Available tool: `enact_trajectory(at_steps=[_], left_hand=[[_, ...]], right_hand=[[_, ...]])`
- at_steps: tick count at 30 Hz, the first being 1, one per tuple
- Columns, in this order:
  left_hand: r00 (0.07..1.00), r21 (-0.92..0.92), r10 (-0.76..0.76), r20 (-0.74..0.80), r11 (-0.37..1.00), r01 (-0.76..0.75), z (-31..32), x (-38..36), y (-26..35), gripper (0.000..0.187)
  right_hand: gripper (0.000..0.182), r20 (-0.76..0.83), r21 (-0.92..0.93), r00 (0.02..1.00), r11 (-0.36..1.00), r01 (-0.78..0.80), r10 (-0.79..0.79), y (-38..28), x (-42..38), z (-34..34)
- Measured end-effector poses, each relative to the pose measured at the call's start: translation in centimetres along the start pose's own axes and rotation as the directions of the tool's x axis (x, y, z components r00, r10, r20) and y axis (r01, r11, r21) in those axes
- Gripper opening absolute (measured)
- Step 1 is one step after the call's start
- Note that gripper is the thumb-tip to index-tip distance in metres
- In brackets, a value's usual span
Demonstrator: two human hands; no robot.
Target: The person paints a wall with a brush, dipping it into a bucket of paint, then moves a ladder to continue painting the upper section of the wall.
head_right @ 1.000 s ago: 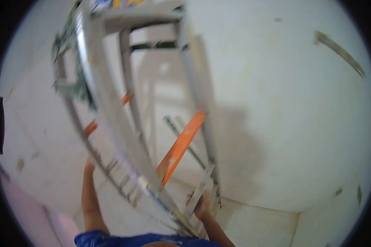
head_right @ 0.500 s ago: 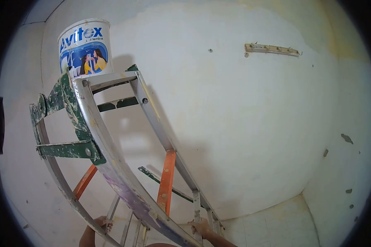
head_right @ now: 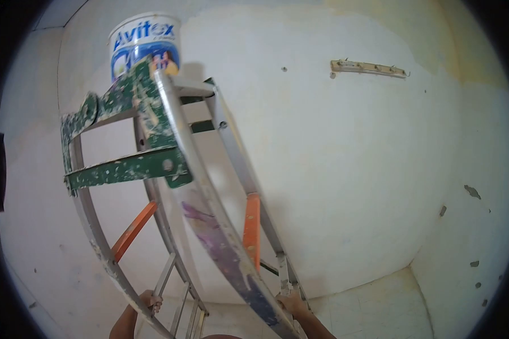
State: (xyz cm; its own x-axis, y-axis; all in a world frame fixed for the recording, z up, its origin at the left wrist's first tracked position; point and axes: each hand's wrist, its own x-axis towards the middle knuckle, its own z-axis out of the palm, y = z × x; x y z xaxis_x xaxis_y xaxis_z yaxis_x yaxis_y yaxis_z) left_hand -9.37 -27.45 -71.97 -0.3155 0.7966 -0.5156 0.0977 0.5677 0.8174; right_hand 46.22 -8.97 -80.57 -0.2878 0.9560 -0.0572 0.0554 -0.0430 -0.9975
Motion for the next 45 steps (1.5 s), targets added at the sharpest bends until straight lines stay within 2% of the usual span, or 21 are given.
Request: enact_trajectory(at_steps=[1, 3, 4, 6, 9, 20, 25, 27, 29, 30, 31, 32, 34, 35, 37, 38, 41, 43, 45], left_hand=[[1.0, 0.054, -0.003, -0.025, 0.999, 0.004, 0.5, -0.9, 0.7, 0.016], [1.0, 0.008, -0.022, 0.015, 1.0, 0.022, 0.5, -1.4, 1.0, 0.017], [0.999, 0.004, -0.032, 0.02, 0.999, 0.032, 0.6, -1.3, 1.0, 0.017], [0.997, -0.019, 0.046, 0.061, 0.999, -0.044, 0.5, -1.2, 0.9, 0.018], [0.991, -0.03, 0.064, 0.116, 0.998, -0.061, 0.5, -0.7, 1.2, 0.017], [0.987, -0.068, 0.054, 0.155, 0.997, -0.044, 1.2, 1.3, 1.1, 0.014], [0.996, 0.024, 0.01, 0.086, 1.0, -0.012, 1.3, 2.8, 1.1, 0.015], [0.998, 0.163, -0.059, -0.01, 0.985, 0.059, 2.7, -0.3, 3.6, 0.016], [0.998, 0.021, -0.048, 0.032, 0.999, 0.047, 2.5, 1.2, 1.1, 0.018], [0.997, 0.147, -0.083, 0.009, 0.986, 0.08, 1.9, 0.7, 0.9, 0.016], [0.996, 0.26, -0.085, -0.01, 0.962, 0.085, 2.0, -0.3, 3.3, 0.015], [0.997, 0.259, -0.075, -0.003, 0.963, 0.073, 1.4, 0.6, 2.2, 0.015], [0.992, -0.09, 0.126, -0.005, 0.988, -0.125, 1.5, 2.4, -1.6, 0.017], [0.993, -0.091, 0.119, 0.002, 0.989, -0.118, 2.0, 1.2, -1.2, 0.017], [0.976, -0.204, 0.173, -0.131, 0.959, -0.197, 3.4, -1.1, 0.5, 0.02], [0.979, -0.207, 0.162, -0.126, 0.961, -0.186, 3.6, -1.4, 1.0, 0.02], [1.0, -0.075, 0.014, -0.021, 0.997, -0.016, 3.4, -1.0, 2.4, 0.015], [0.997, 0.016, -0.079, 0.027, 0.997, 0.078, 3.5, -0.8, 2.7, 0.015], [0.997, 0.005, -0.074, 0.01, 0.997, 0.074, 4.0, -0.2, 0.8, 0.014]], right_hand=[[0.028, 0.011, -0.005, 1.0, 1.0, -0.01, 0.01, -1.0, -1.2, 0.5], [0.023, -0.092, 0.218, 0.995, 0.976, -0.014, 0.035, -3.1, -3.7, 1.5], [0.023, -0.106, 0.252, 0.993, 0.967, -0.022, 0.05, -3.6, -4.7, 1.5], [0.022, -0.103, 0.27, 0.992, 0.962, -0.045, 0.075, -4.7, -6.2, 1.3], [0.021, -0.114, 0.292, 0.988, 0.954, -0.068, 0.105, -5.7, -8.5, 1.3], [0.017, -0.115, 0.383, 0.974, 0.913, -0.137, 0.194, -8.1, -14.2, 1.8], [0.016, -0.084, 0.4, 0.974, 0.903, -0.159, 0.209, -9.3, -14.9, 2.4], [0.015, -0.068, 0.397, 0.973, 0.901, -0.176, 0.22, -10.1, -15.0, 2.4], [0.014, -0.045, 0.404, 0.97, 0.893, -0.2, 0.237, -10.8, -14.9, 2.7], [0.014, -0.031, 0.418, 0.97, 0.885, -0.208, 0.242, -11.0, -14.8, 2.9], [0.014, -0.014, 0.426, 0.971, 0.88, -0.21, 0.239, -11.2, -14.2, 3.1], [0.014, -0.005, 0.431, 0.969, 0.875, -0.221, 0.247, -11.3, -14.1, 3.3], [0.013, 0.018, 0.446, 0.967, 0.863, -0.235, 0.254, -11.9, -13.7, 3.3], [0.013, 0.035, 0.458, 0.965, 0.855, -0.245, 0.258, -12.0, -13.6, 3.3], [0.013, 0.091, 0.473, 0.961, 0.838, -0.272, 0.26, -12.5, -13.6, 2.8], [0.012, 0.117, 0.483, 0.958, 0.828, -0.285, 0.261, -12.9, -13.6, 2.3], [0.012, 0.211, 0.528, 0.941, 0.78, -0.336, 0.263, -14.4, -13.9, 0.8], [0.011, 0.14, 0.479, 0.951, 0.821, -0.31, 0.277, -13.7, -13.8, 0.9], [0.011, 0.074, 0.442, 0.954, 0.848, -0.291, 0.289, -13.2, -13.7, 1.3]])
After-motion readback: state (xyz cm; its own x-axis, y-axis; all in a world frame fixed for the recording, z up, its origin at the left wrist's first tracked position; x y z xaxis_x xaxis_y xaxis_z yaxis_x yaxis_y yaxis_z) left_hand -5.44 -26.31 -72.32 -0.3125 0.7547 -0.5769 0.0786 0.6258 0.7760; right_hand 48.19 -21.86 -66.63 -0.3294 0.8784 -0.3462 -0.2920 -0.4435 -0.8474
